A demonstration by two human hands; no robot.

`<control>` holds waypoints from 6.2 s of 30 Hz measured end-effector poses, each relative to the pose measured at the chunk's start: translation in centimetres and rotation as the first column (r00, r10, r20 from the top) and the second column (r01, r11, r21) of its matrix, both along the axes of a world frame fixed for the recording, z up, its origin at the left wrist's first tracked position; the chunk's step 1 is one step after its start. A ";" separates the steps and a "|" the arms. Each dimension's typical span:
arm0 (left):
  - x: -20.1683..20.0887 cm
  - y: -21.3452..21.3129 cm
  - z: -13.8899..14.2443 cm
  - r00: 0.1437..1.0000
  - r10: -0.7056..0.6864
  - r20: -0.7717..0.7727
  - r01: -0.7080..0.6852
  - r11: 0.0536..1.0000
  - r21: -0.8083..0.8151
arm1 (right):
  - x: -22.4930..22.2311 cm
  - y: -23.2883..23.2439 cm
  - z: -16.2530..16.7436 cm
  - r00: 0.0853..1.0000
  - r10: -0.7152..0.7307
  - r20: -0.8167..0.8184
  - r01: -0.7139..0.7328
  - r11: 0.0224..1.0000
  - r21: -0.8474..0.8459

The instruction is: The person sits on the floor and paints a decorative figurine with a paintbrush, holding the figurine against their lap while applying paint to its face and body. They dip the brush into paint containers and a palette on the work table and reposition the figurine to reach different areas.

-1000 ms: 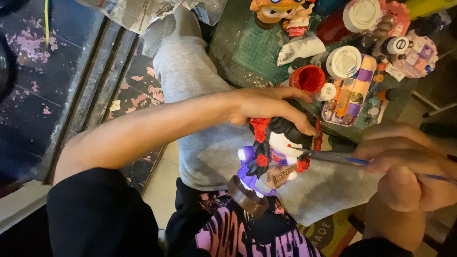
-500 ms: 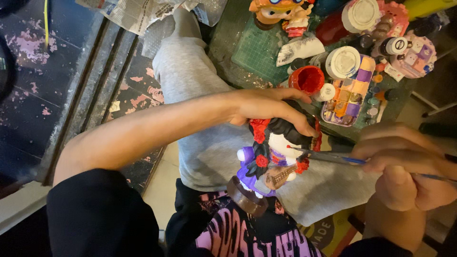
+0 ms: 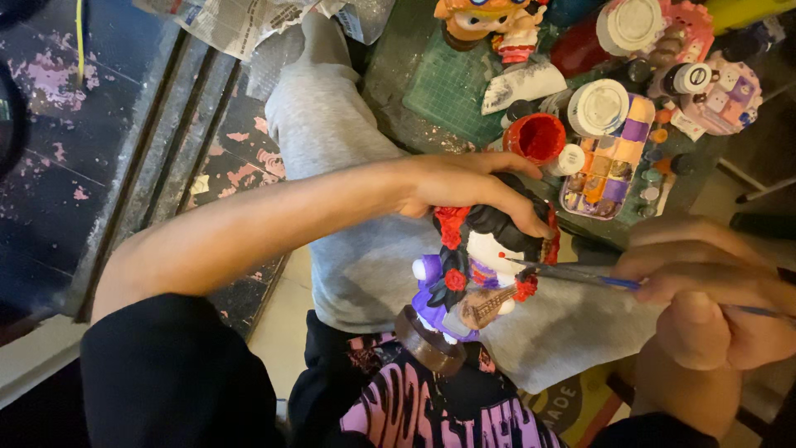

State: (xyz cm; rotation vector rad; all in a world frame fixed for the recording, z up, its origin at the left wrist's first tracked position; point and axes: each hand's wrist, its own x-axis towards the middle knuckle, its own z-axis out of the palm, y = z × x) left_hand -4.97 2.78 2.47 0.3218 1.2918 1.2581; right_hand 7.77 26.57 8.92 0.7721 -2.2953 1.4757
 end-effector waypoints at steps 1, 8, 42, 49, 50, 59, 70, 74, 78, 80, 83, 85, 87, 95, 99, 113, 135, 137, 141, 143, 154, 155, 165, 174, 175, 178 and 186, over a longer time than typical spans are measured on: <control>0.0 0.0 0.0 1.000 -0.006 -0.010 0.006 1.000 -0.008 | 0.1 0.0 -0.1 1.000 -0.004 0.007 0.004 1.000 -0.010; 0.0 0.1 0.0 1.000 -0.008 0.014 0.007 1.000 0.006 | 0.3 0.2 -0.2 0.999 -0.031 0.024 0.030 0.999 0.031; 0.0 0.4 -0.6 1.000 0.015 -0.026 -0.014 0.999 0.036 | 0.0 -0.2 0.2 0.999 -0.030 0.036 0.028 0.998 0.065; 0.0 0.2 -0.6 1.000 0.018 0.007 -0.018 0.999 0.048 | -0.4 0.0 0.4 0.999 -0.007 0.053 0.002 0.996 0.088; 0.0 0.2 -0.6 1.000 0.019 0.010 -0.019 0.998 0.053 | -0.2 0.2 0.3 0.998 -0.025 0.055 0.020 0.997 0.080; 0.5 -1.1 0.0 0.976 0.210 0.062 -0.218 0.956 0.198 | 3.3 6.4 -2.9 0.998 -0.027 0.063 0.030 0.998 -0.048; 3.6 -4.3 1.8 0.834 0.549 -0.053 -0.474 0.763 0.440 | 11.2 2.4 -9.1 0.861 -0.494 -0.122 0.420 0.826 -0.377; 3.9 -4.1 2.2 0.823 0.565 -0.063 -0.483 0.753 0.447 | 8.7 -2.1 -6.8 0.733 -0.498 -0.463 0.442 0.866 -0.233; 4.1 -4.1 2.4 0.813 0.572 -0.111 -0.480 0.765 0.430 | 7.9 -3.1 -4.9 0.867 -0.228 -0.443 0.255 0.967 0.002; 4.1 -4.1 2.4 0.815 0.574 -0.080 -0.491 0.758 0.430 | 7.8 -3.4 -5.2 0.804 -0.328 -0.496 0.305 0.944 -0.129; 4.1 -4.2 2.5 0.818 0.568 -0.090 -0.481 0.763 0.431 | 7.7 -3.8 -6.1 0.752 -0.373 -0.544 0.342 0.926 -0.163; 4.1 -4.3 2.5 0.818 0.563 -0.119 -0.466 0.770 0.436 | 7.7 -3.8 -6.1 0.748 -0.354 -0.561 0.340 0.931 -0.135; 4.1 -4.4 2.6 0.813 0.560 -0.156 -0.450 0.776 0.442 | 7.7 -3.6 -5.8 0.754 -0.323 -0.571 0.317 0.941 -0.114; 4.1 -4.6 2.7 0.805 0.562 -0.190 -0.444 0.783 0.435 | 7.6 -4.0 -5.3 0.783 -0.321 -0.533 0.336 0.939 -0.071; 4.1 -4.7 2.7 0.780 0.572 -0.254 -0.429 0.784 0.449 | 7.6 -3.8 -5.8 0.797 -0.291 -0.529 0.320 0.947 -0.040; 4.0 -4.7 2.7 0.813 0.547 -0.199 -0.430 0.794 0.429 | 7.0 -4.3 -4.4 0.827 -0.298 -0.477 0.310 0.949 -0.057; 1.9 -8.4 -1.0 0.070 0.599 -0.798 -0.669 0.621 0.408 | -5.6 3.0 -10.8 0.816 -0.572 0.087 0.566 0.758 -0.323; 0.6 -6.7 -2.6 -0.040 0.558 -0.829 -0.634 0.627 0.453 | -10.6 2.3 -9.5 0.806 -0.585 0.091 0.588 0.777 -0.225; -0.7 -3.8 -5.1 -0.085 0.548 -0.832 -0.593 0.643 0.484 | -21.8 0.8 -8.5 0.873 -0.479 0.086 0.486 0.870 -0.080; -1.3 -2.8 -6.0 -0.121 0.553 -0.824 -0.581 0.634 0.511 | -26.0 -0.2 -8.6 0.916 -0.401 0.013 0.401 0.914 -0.059; -2.6 -1.6 -8.5 -0.045 0.545 -0.837 -0.592 0.661 0.462 | -30.7 -2.1 -9.3 0.827 -0.548 0.128 0.529 0.835 0.151; -2.6 -1.7 -8.6 -0.062 0.534 -0.843 -0.585 0.665 0.464 | -30.9 -1.9 -9.4 0.803 -0.576 0.152 0.557 0.817 0.151; -2.2 -2.4 -7.8 0.015 0.503 -0.864 -0.623 0.681 0.386 | -31.8 -0.2 -10.1 0.809 -0.537 0.241 0.498 0.843 0.204; -3.3 -4.1 -9.1 -0.014 0.681 -0.732 -0.661 0.543 0.518 | -31.0 -0.8 -9.1 0.780 -0.520 0.347 0.494 0.853 0.168; -3.8 -4.2 -9.1 -0.008 0.765 -0.644 -0.687 0.464 0.560 | -31.0 -0.9 -8.9 0.815 -0.418 0.402 0.415 0.904 0.099; -5.5 -4.1 -8.3 -0.002 0.904 -0.427 -0.728 0.291 0.621 | -31.2 -1.2 -8.5 0.785 -0.521 0.335 0.510 0.851 0.130; -15.5 0.7 -3.2 0.165 0.902 -0.399 -0.579 0.416 0.702 | -31.1 -2.2 -7.3 0.811 -0.499 0.306 0.484 0.866 0.129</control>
